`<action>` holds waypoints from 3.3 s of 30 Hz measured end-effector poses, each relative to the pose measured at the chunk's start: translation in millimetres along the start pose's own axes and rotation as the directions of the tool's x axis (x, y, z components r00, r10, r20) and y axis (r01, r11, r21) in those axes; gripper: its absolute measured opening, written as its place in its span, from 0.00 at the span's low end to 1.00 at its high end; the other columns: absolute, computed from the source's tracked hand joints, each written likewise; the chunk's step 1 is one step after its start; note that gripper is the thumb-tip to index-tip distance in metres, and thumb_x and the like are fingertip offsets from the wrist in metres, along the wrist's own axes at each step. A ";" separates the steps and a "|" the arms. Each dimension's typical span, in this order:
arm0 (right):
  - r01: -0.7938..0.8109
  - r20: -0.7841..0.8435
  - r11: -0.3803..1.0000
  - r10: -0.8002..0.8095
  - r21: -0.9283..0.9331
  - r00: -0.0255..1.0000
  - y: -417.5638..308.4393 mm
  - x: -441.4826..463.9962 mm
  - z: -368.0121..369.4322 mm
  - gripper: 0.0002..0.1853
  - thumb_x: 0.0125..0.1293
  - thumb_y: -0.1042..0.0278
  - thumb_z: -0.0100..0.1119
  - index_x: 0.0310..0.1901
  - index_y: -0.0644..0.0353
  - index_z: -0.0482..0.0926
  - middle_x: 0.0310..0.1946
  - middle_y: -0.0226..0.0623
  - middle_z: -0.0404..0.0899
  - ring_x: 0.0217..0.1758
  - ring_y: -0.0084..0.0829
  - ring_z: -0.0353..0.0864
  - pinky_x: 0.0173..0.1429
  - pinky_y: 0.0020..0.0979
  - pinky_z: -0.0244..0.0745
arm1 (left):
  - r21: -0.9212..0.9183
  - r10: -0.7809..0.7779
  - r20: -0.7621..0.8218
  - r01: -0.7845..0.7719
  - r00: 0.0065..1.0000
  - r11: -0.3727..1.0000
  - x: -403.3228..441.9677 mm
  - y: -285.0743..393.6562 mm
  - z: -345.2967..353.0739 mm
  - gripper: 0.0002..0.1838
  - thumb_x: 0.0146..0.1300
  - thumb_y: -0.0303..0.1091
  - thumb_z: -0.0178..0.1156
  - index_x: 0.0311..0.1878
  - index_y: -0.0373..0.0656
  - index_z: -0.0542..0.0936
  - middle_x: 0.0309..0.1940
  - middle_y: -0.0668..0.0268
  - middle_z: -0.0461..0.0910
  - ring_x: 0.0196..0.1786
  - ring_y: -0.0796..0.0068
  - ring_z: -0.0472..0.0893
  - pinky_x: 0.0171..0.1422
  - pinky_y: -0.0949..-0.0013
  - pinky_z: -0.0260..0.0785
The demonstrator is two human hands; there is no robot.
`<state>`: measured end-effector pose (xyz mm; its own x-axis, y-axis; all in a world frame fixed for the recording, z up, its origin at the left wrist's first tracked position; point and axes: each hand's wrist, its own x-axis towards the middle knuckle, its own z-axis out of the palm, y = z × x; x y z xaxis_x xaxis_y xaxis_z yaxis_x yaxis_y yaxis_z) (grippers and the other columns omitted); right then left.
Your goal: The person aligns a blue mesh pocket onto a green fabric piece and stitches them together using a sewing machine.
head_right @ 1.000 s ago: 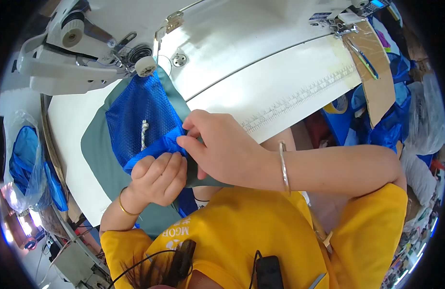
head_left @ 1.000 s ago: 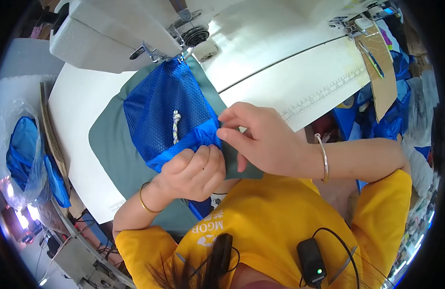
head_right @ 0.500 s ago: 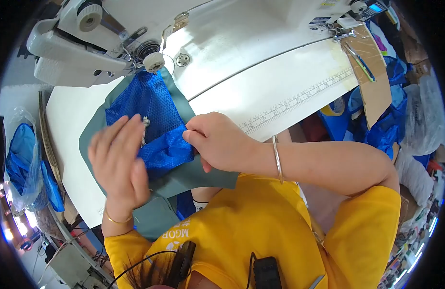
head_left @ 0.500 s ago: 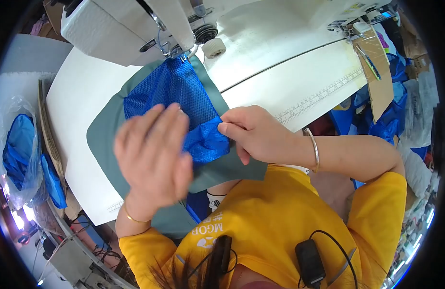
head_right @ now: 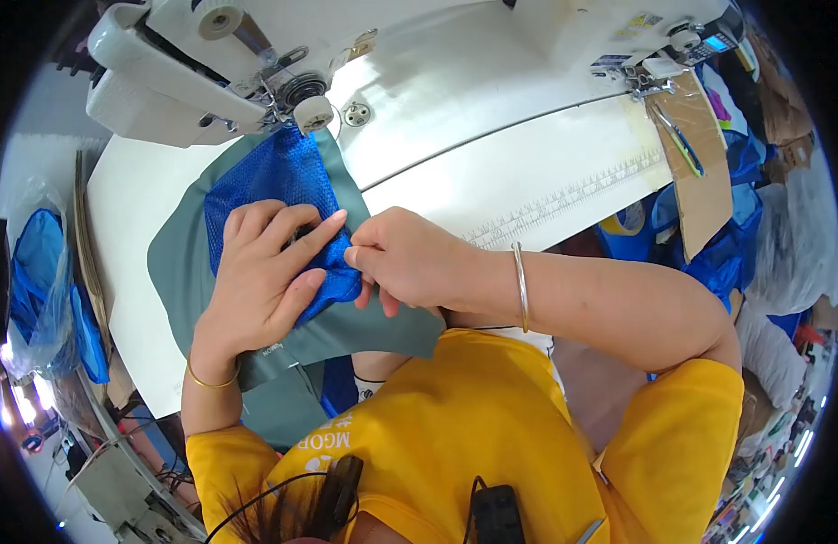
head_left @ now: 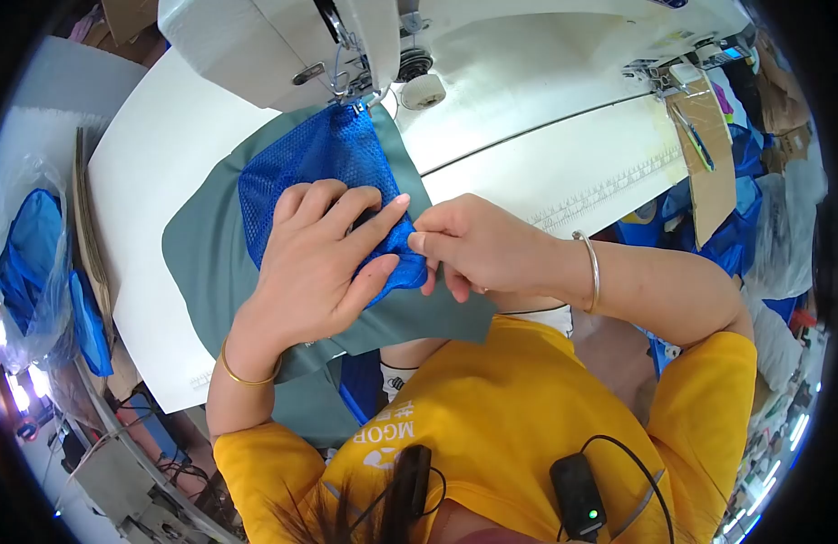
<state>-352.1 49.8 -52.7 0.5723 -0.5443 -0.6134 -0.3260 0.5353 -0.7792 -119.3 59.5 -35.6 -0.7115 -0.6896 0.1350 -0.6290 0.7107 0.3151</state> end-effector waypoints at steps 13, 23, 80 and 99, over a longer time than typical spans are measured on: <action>0.328 0.235 -0.068 -0.833 -0.942 0.501 59.3 -30.8 23.3 0.16 0.72 0.65 0.62 0.52 0.70 0.84 0.56 0.50 0.84 0.64 0.44 0.83 0.66 0.44 0.81 | 0.115 -0.007 0.004 0.007 1.000 0.993 3.1 5.7 9.2 0.24 0.68 0.46 0.66 0.61 0.42 0.87 0.74 0.54 0.76 0.78 0.51 0.71 0.80 0.48 0.60; 0.418 0.350 -0.145 -0.811 -0.897 0.469 68.8 -29.0 8.6 0.21 0.66 0.66 0.70 0.56 0.73 0.84 0.60 0.50 0.83 0.67 0.46 0.82 0.69 0.44 0.80 | 0.074 -0.029 0.083 0.023 0.996 0.997 -1.1 -2.6 6.4 0.28 0.71 0.51 0.63 0.70 0.48 0.82 0.79 0.58 0.72 0.81 0.52 0.69 0.80 0.48 0.59; 0.340 0.251 -0.097 -0.859 -0.935 0.446 51.1 2.7 -15.4 0.20 0.66 0.66 0.65 0.54 0.74 0.85 0.61 0.53 0.83 0.70 0.47 0.79 0.78 0.44 0.72 | 0.416 0.130 -0.091 -0.081 0.987 0.906 6.5 23.3 25.3 0.22 0.55 0.24 0.65 0.55 0.26 0.83 0.59 0.51 0.83 0.60 0.52 0.84 0.64 0.54 0.79; 0.373 0.264 -0.100 -0.867 -0.922 0.422 53.7 5.4 -17.0 0.20 0.66 0.68 0.62 0.53 0.77 0.85 0.59 0.55 0.83 0.69 0.49 0.79 0.76 0.45 0.72 | 0.337 0.170 -0.264 -0.074 0.949 0.938 16.7 6.5 40.2 0.04 0.60 0.26 0.63 0.33 0.39 0.78 0.51 0.51 0.88 0.59 0.54 0.88 0.60 0.54 0.81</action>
<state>-379.3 64.6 -100.0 0.7230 -0.5231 0.4513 -0.4481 -0.8522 -0.2700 -147.9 58.3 -69.1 -0.6997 -0.5708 0.4297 -0.6432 0.7650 -0.0312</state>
